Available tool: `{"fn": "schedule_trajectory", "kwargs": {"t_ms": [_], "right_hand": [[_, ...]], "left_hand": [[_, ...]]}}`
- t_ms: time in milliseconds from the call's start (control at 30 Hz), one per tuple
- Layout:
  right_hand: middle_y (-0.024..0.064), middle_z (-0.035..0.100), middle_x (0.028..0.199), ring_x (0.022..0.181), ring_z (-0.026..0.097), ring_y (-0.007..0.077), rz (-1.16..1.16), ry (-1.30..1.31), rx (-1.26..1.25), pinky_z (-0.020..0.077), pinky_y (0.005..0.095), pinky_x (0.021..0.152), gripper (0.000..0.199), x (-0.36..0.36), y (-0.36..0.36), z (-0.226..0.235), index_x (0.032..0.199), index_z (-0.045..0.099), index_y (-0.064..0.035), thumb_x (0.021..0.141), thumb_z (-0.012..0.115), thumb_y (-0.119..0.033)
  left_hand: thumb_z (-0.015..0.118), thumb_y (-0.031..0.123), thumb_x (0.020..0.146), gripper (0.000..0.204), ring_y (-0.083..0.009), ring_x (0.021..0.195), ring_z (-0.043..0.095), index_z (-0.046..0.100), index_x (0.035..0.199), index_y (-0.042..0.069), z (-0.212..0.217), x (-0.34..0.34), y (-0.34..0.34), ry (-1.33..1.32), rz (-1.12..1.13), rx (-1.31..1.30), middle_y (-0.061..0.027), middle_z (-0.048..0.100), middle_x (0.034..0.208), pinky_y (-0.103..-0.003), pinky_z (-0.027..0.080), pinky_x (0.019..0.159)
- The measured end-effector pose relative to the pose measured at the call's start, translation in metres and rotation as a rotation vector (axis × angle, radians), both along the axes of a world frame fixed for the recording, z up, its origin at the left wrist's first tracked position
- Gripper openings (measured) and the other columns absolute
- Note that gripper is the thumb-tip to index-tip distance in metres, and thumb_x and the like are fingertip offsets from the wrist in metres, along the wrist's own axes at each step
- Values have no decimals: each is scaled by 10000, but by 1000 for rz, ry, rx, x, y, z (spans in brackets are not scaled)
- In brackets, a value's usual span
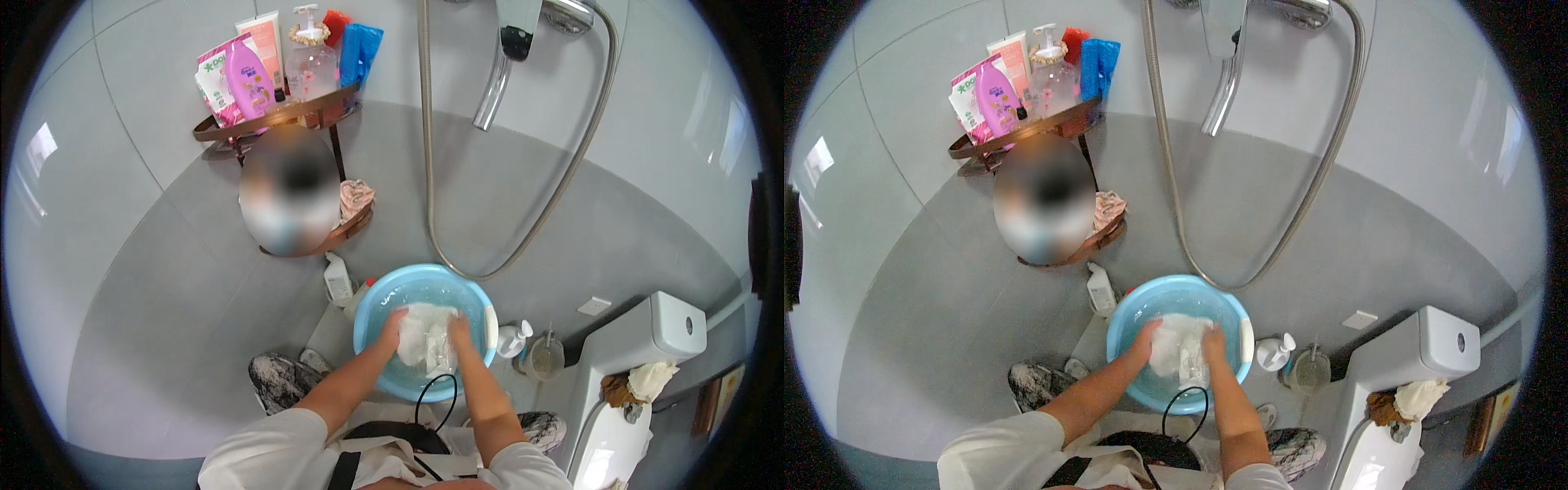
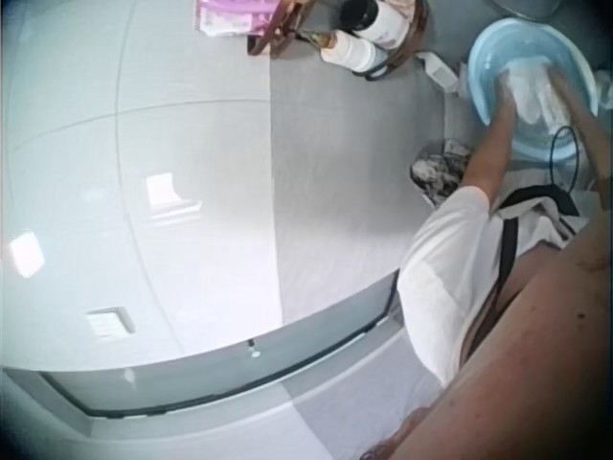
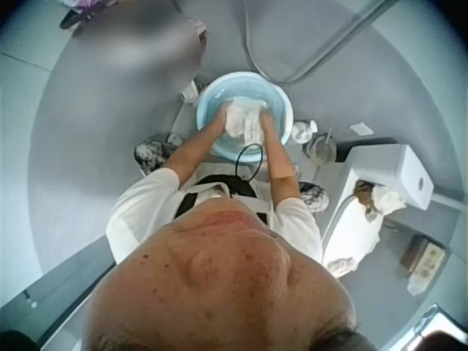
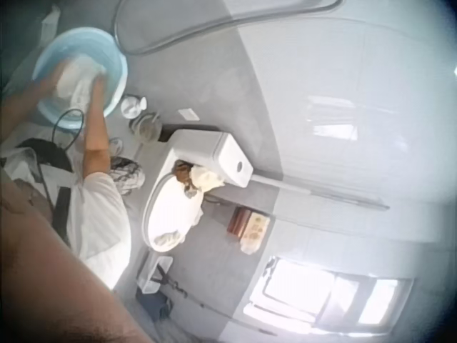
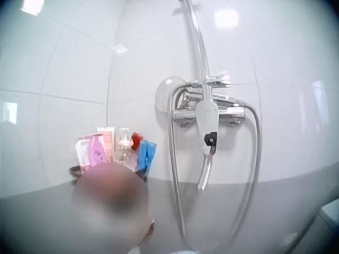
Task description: The person washes a white cloth by hand in a blue basin filled with water, repeatedly scrubbing and wringing the fabric.
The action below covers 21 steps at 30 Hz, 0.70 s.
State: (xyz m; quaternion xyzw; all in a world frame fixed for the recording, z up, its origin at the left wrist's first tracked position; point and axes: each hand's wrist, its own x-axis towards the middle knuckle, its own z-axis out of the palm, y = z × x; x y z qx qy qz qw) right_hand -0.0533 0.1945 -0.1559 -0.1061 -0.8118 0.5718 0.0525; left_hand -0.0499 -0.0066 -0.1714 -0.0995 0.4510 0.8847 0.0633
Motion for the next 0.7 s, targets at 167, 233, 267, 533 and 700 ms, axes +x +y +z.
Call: {"fn": "schedule_trajectory", "kwargs": {"t_ms": [167,233,267,533,700], "right_hand": [[220,542,1070,1014,510,349,133,-86,-453,387,381,871,387,37,-24,117,1107,518,14,785,543,-199],[210,527,1101,1033,504,345,179,-12,-264,385,362,884,383,49,-35,147,1105,538,-20,767,565,-199],[203,513,1122,1030,509,339,201,124,-153,386,354,885,379,54,-37,148,1102,549,-47,760,574,-208],[155,468,1139,890,558,337,271,422,374,474,396,728,388,77,-52,195,1102,545,-179,747,596,-325],[175,530,1008,845,543,350,190,331,478,448,436,674,241,67,-45,201,970,516,-101,806,519,-278]], "left_hand": [[487,367,836,364,-264,946,527,539,1047,75,112,17,37,-301,-85,425,-107,568,1028,-384,395,884],[452,389,856,384,-264,953,523,525,1069,78,122,15,40,-265,-96,463,-105,563,1036,-386,394,884],[431,384,865,383,-264,947,525,522,1074,77,127,14,44,-246,-73,435,-105,562,1032,-387,398,881],[380,312,890,320,-232,876,545,535,1012,59,111,-1,54,-214,-226,392,-99,563,967,-378,440,801],[429,268,867,250,-219,823,551,545,947,62,112,2,73,-121,-175,155,-96,564,921,-352,459,752]]}}
